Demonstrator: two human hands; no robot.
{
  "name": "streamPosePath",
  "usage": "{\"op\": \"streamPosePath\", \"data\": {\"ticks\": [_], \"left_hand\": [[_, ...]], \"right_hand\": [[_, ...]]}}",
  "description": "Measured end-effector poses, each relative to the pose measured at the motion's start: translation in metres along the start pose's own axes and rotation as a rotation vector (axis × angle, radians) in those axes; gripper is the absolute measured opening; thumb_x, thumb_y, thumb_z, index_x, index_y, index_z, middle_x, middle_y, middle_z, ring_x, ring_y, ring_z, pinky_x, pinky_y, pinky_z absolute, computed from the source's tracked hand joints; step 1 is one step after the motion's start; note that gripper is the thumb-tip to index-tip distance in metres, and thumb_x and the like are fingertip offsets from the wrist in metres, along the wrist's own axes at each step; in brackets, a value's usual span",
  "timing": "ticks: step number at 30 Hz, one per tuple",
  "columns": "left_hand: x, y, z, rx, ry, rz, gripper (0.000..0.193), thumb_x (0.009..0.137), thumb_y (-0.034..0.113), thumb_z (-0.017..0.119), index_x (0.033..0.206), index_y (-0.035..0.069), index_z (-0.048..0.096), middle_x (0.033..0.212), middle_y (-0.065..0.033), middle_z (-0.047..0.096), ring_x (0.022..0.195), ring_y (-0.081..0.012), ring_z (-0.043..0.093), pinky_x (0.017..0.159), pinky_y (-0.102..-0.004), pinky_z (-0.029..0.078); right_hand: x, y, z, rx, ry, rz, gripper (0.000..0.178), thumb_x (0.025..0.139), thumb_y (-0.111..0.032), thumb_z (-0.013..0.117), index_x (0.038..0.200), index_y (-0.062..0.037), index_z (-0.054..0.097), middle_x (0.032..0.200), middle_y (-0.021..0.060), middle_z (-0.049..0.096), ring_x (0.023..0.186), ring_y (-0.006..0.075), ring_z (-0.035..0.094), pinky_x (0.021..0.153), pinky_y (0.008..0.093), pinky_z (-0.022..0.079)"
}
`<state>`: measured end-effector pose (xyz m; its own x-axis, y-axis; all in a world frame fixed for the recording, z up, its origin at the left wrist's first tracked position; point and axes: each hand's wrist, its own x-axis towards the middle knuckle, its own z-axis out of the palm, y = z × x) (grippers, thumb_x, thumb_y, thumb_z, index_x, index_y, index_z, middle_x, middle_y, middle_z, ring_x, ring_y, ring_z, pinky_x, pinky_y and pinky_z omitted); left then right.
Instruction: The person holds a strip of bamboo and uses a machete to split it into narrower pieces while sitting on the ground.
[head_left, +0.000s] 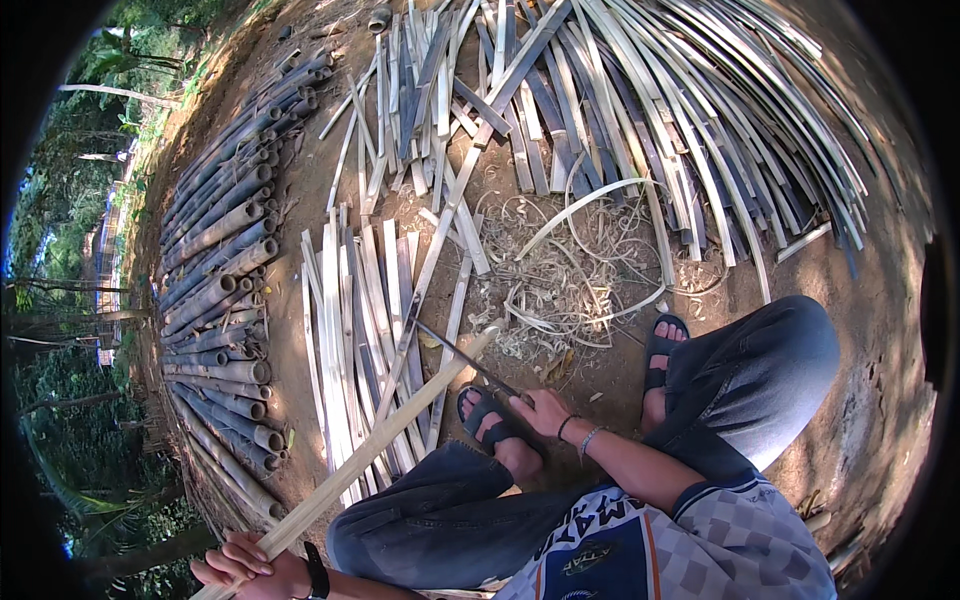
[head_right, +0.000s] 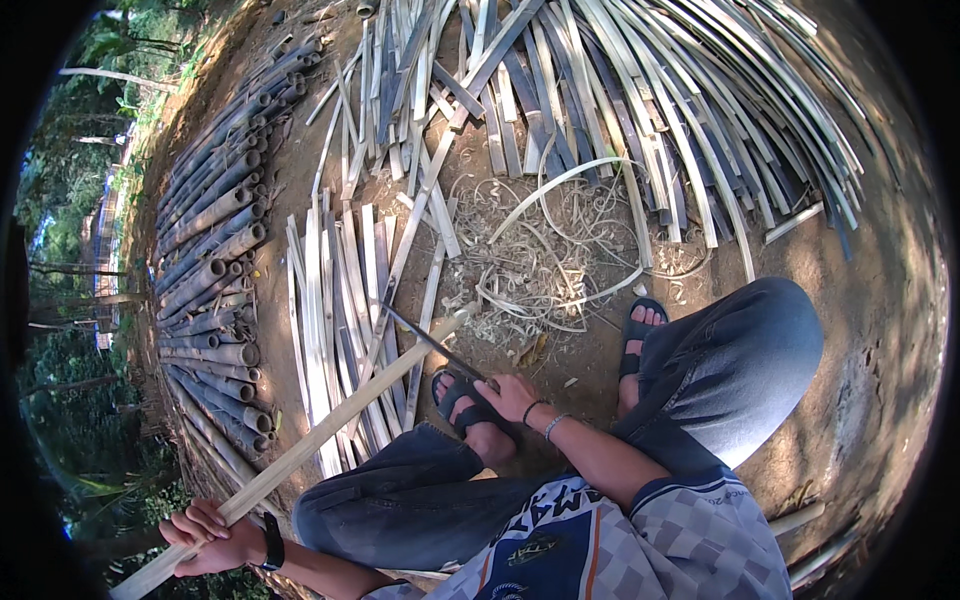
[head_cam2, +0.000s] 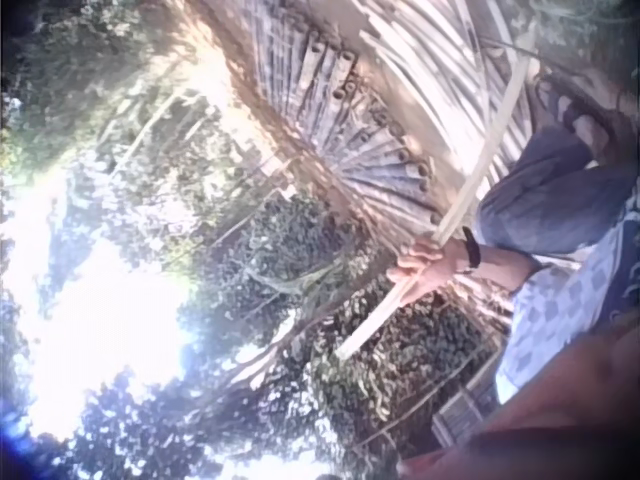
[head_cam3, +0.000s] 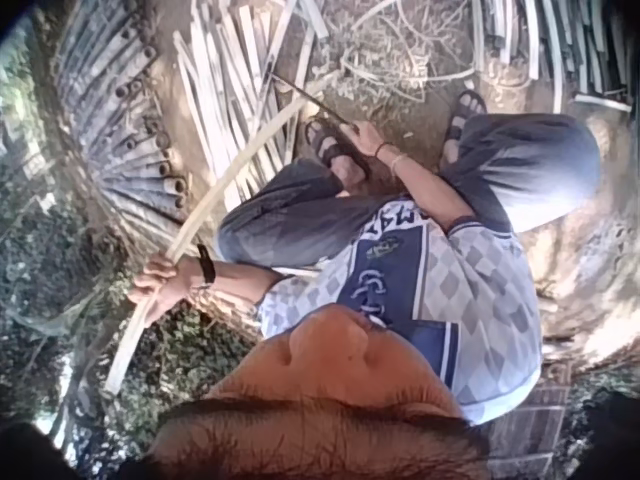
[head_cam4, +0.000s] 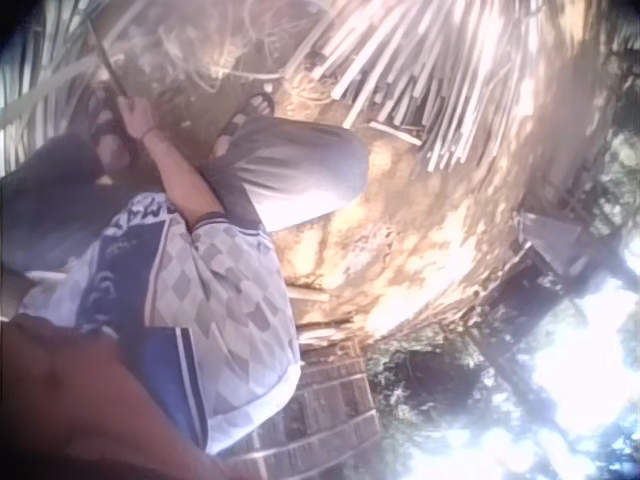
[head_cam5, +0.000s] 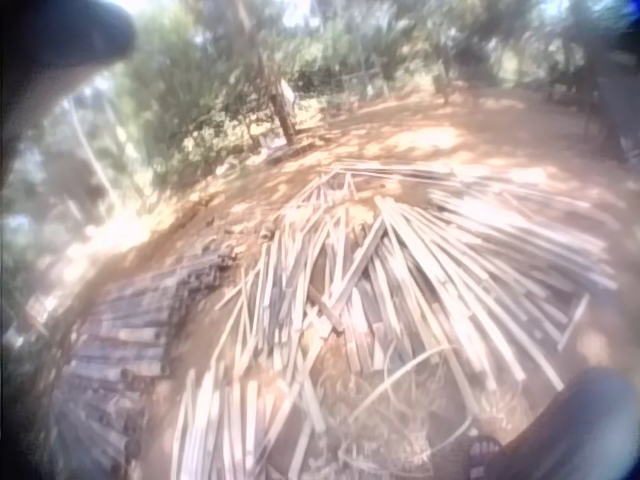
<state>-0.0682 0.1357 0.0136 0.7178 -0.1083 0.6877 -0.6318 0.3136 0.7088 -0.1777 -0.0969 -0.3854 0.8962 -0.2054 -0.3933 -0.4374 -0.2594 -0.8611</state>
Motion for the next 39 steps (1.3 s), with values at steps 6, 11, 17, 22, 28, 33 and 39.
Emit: {"op": "streamPosePath", "data": {"ticks": [6,11,17,22,28,33,39], "left_hand": [[0.003,0.0,0.002,-0.001,0.01,0.02,0.066,0.088,0.073,0.014,0.07,0.012,0.03,0.051,-0.0016,0.033,0.036,-0.0113,0.032,0.039,-0.0236,0.027],[-0.002,0.001,-0.004,0.029,0.04,0.021,0.064,0.09,0.071,0.016,0.07,0.012,0.03,0.051,-0.0015,0.032,0.035,-0.0114,0.032,0.039,-0.0238,0.027],[0.003,0.006,0.006,0.052,0.007,0.023,0.061,0.091,0.069,0.02,0.07,0.012,0.03,0.05,-0.0009,0.032,0.036,-0.0109,0.032,0.039,-0.0234,0.027],[0.0,0.006,0.002,0.059,0.006,0.028,0.061,0.091,0.069,0.021,0.07,0.012,0.03,0.05,-0.0009,0.032,0.036,-0.0106,0.032,0.039,-0.0229,0.026],[0.0,0.004,0.004,0.105,0.064,0.035,0.063,0.091,0.07,0.018,0.07,0.012,0.03,0.05,-0.0006,0.032,0.036,-0.0106,0.032,0.038,-0.0227,0.025],[0.005,0.0,0.008,0.06,0.0,0.041,0.065,0.09,0.072,0.014,0.07,0.012,0.03,0.051,-0.0014,0.032,0.037,-0.0109,0.032,0.038,-0.023,0.026],[-0.001,0.002,0.008,0.068,0.0,0.023,0.065,0.089,0.072,0.015,0.07,0.012,0.03,0.051,-0.0019,0.032,0.037,-0.0114,0.032,0.039,-0.0225,0.027]], "right_hand": [[-0.011,-0.019,0.004,0.084,0.01,0.167,0.06,0.089,-0.054,0.048,0.084,0.004,0.063,0.072,0.025,0.063,0.075,0.0419,0.063,0.067,0.0483,0.048],[-0.013,-0.052,-0.017,0.073,-0.23,-0.098,0.061,0.09,-0.054,0.047,0.086,0.0045,0.064,0.076,0.0259,0.064,0.077,0.0416,0.064,0.069,0.0478,0.049],[0.006,0.006,-0.007,0.018,0.0,0.314,0.067,0.09,-0.056,0.046,0.074,0.0065,0.063,0.071,0.0285,0.061,0.073,0.0413,0.064,0.064,0.0469,0.048],[-0.022,-0.056,-0.006,0.236,-0.156,-0.013,0.058,0.089,-0.053,0.049,0.085,0.0027,0.063,0.076,0.0264,0.063,0.077,0.0423,0.063,0.069,0.047,0.048],[-0.003,0.022,-0.004,0.05,-0.054,0.2,0.062,0.089,-0.056,0.049,0.078,0.0042,0.064,0.072,0.027,0.062,0.072,0.0411,0.064,0.065,0.0464,0.049],[-0.005,-0.002,0.015,0.175,0.052,0.298,0.068,0.089,-0.057,0.048,0.077,0.008,0.063,0.069,0.0287,0.061,0.07,0.0432,0.063,0.062,0.0485,0.048],[-0.017,-0.048,-0.011,0.12,-0.289,-0.146,0.055,0.089,-0.054,0.05,0.093,-0.0017,0.065,0.081,0.0271,0.064,0.081,0.0455,0.061,0.071,0.0494,0.049]]}}
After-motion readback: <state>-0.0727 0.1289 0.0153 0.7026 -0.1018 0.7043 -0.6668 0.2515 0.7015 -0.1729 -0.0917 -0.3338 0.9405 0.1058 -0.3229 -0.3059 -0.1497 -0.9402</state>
